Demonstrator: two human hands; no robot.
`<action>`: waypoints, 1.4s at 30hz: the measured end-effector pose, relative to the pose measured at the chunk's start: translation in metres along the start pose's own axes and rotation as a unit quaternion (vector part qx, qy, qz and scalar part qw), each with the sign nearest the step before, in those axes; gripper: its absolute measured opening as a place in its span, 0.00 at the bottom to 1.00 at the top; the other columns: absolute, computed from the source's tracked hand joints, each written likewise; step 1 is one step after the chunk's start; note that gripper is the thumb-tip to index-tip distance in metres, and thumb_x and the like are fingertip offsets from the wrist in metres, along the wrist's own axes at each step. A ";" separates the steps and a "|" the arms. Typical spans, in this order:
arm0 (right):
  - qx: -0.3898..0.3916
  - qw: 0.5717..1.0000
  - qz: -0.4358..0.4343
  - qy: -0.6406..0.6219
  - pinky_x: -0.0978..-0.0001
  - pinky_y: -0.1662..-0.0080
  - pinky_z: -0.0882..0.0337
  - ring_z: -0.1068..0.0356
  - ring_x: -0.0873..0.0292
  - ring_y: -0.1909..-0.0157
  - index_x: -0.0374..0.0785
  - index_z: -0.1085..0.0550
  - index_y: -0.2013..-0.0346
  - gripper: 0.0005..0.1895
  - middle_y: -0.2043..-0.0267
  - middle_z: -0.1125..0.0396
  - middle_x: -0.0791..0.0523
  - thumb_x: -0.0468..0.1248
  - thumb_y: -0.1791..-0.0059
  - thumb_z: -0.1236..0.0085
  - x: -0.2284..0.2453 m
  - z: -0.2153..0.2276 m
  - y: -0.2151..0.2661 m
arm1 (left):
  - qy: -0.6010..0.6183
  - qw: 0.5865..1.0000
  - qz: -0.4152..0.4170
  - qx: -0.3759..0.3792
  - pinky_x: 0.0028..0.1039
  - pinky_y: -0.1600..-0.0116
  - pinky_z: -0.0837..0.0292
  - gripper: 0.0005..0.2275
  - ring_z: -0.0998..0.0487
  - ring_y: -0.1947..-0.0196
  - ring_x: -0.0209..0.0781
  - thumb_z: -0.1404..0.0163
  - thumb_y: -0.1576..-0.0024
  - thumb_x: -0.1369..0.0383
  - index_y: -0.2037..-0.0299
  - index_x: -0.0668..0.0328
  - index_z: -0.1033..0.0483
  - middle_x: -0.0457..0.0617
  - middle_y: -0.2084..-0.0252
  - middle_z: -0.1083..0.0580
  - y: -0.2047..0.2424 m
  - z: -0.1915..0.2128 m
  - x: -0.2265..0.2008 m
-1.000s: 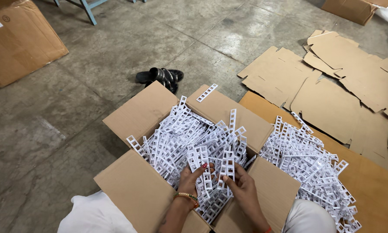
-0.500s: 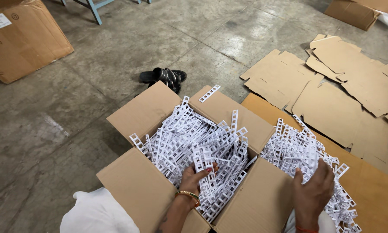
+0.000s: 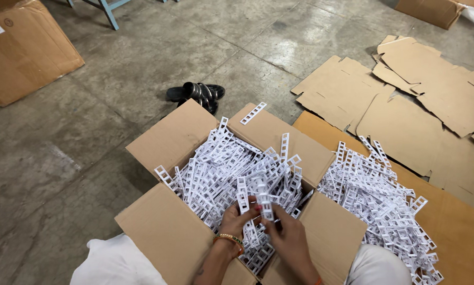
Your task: The person sits on the floor and repeatedly picks up small white plastic clips from a cardboard box, briefly separates them, and places them into a pile on the floor. The task continues throughout the clip with the same repetitive motion.
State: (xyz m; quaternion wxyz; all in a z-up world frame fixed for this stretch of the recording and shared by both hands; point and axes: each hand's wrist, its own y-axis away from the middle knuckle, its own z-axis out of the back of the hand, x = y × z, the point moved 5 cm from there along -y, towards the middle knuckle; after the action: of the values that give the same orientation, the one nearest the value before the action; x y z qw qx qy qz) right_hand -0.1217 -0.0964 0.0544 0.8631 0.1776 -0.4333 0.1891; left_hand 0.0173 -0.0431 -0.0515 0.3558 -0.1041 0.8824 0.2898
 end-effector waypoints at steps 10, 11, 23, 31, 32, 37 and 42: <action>0.011 0.955 -0.039 -0.293 0.69 0.65 0.23 0.23 0.59 0.70 0.28 0.25 0.53 0.17 0.64 0.23 0.52 0.36 0.52 0.38 -0.053 0.005 -0.019 | 0.134 0.990 0.001 0.043 0.38 0.47 0.19 0.17 0.18 0.50 0.51 0.53 0.44 0.78 0.43 0.67 0.33 0.60 0.52 0.21 0.003 -0.006 -0.011; 0.015 0.947 -0.035 -0.319 0.69 0.65 0.23 0.23 0.59 0.70 0.28 0.25 0.52 0.17 0.65 0.24 0.51 0.37 0.51 0.39 -0.057 0.008 -0.021 | 0.120 0.992 0.005 0.040 0.37 0.47 0.19 0.17 0.17 0.50 0.51 0.53 0.43 0.77 0.43 0.67 0.32 0.60 0.51 0.21 0.005 -0.007 -0.012; -0.230 0.877 0.016 -0.423 0.70 0.56 0.30 0.31 0.64 0.60 0.26 0.28 0.41 0.18 0.55 0.30 0.54 0.34 0.43 0.42 -0.121 0.108 -0.028 | 0.027 1.000 -0.013 -0.001 0.31 0.55 0.20 0.14 0.16 0.61 0.43 0.39 0.49 0.78 0.53 0.69 0.23 0.58 0.59 0.17 0.017 -0.010 -0.021; -0.412 0.881 0.018 -0.231 0.67 0.39 0.31 0.33 0.62 0.42 0.32 0.36 0.34 0.26 0.40 0.36 0.54 0.31 0.46 0.42 -0.097 0.137 -0.006 | 0.051 0.999 -0.002 -0.010 0.32 0.57 0.19 0.13 0.15 0.63 0.45 0.38 0.52 0.80 0.58 0.65 0.25 0.58 0.62 0.18 0.018 -0.014 -0.023; -0.417 0.899 0.031 -0.131 0.66 0.40 0.32 0.35 0.61 0.40 0.31 0.33 0.35 0.25 0.38 0.36 0.53 0.30 0.47 0.42 -0.080 0.128 -0.002 | 0.057 0.998 0.001 -0.016 0.32 0.57 0.19 0.13 0.15 0.63 0.45 0.38 0.52 0.80 0.60 0.64 0.26 0.58 0.62 0.18 0.018 -0.013 -0.023; -0.087 0.979 0.033 -0.180 0.69 0.60 0.23 0.26 0.61 0.61 0.35 0.23 0.50 0.20 0.58 0.26 0.53 0.36 0.55 0.33 -0.027 0.025 -0.004 | 0.017 0.999 -0.006 -0.030 0.29 0.62 0.23 0.14 0.17 0.65 0.43 0.35 0.54 0.78 0.62 0.62 0.26 0.54 0.65 0.18 0.013 -0.006 -0.018; -0.010 0.992 0.077 -0.095 0.71 0.62 0.21 0.21 0.65 0.63 0.39 0.26 0.46 0.28 0.58 0.24 0.56 0.36 0.60 0.29 0.008 -0.003 0.005 | 0.015 0.999 -0.040 -0.003 0.25 0.67 0.30 0.12 0.24 0.72 0.35 0.34 0.54 0.78 0.64 0.61 0.24 0.48 0.70 0.21 0.006 0.000 -0.009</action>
State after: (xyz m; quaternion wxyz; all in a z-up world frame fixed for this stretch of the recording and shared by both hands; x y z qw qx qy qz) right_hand -0.1179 -0.0892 0.0599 0.8028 0.1522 -0.5273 0.2331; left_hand 0.0215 -0.0379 -0.0429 0.3535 -0.1444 0.8817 0.2770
